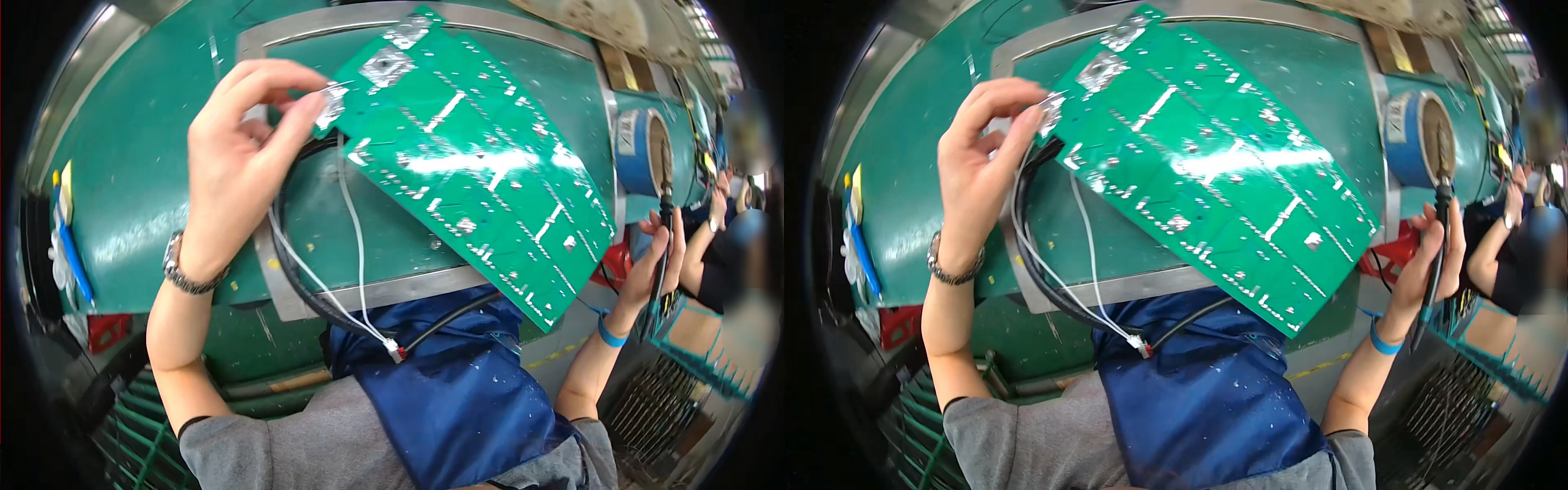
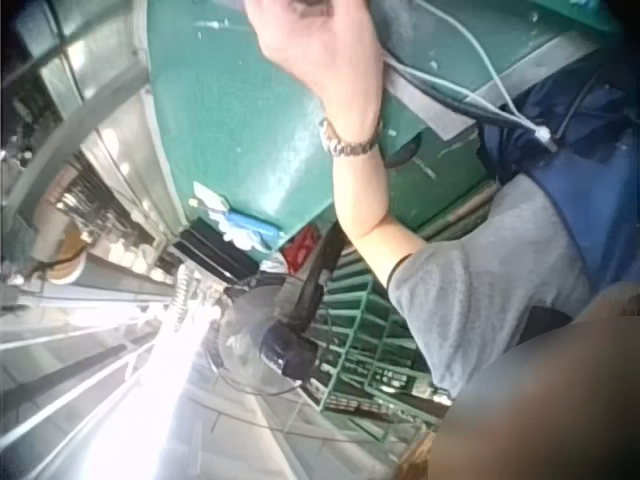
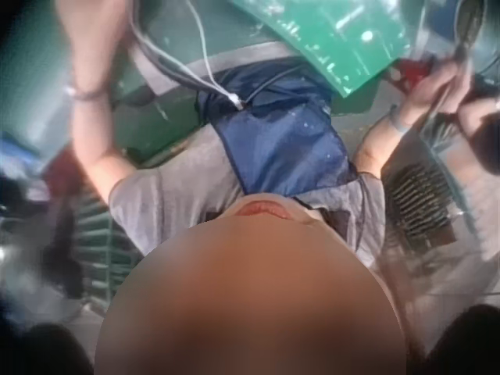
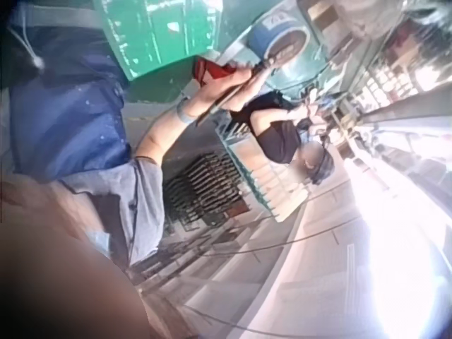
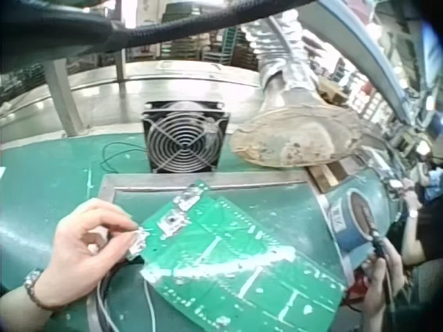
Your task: The person solders wires and electronic components onto a green printed circuit board using a soldering iron and solder wire.
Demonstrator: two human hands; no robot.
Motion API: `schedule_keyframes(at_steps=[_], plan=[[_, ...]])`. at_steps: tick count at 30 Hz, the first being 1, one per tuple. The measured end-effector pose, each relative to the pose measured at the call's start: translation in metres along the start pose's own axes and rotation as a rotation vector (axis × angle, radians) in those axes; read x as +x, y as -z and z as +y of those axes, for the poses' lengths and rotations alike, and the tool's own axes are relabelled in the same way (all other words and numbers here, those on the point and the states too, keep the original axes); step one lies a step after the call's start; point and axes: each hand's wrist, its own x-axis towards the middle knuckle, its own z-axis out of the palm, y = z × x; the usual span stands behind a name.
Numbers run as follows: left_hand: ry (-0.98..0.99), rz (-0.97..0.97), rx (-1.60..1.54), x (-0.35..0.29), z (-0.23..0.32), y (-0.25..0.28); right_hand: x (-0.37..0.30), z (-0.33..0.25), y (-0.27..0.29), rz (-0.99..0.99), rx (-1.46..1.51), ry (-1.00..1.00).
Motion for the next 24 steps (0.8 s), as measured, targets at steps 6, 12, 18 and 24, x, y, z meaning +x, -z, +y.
schedule_keyframes(at_steps=[6,12,18,24], plan=[[0.021,-0.035,-0.071,0.000,-0.005,-0.005,0.006,0.000,0.011,0.030,-0.088,-0.117],[0.079,-0.028,-0.040,0.000,-0.002,-0.008,0.008,-0.004,0.014,0.102,-0.024,-0.150],[0.131,-0.040,-0.083,-0.003,-0.009,-0.005,0.008,-0.007,0.015,0.109,0.023,-0.195],[0.114,-0.012,-0.087,-0.004,-0.014,-0.008,0.001,-0.017,0.023,0.134,0.019,-0.152]])
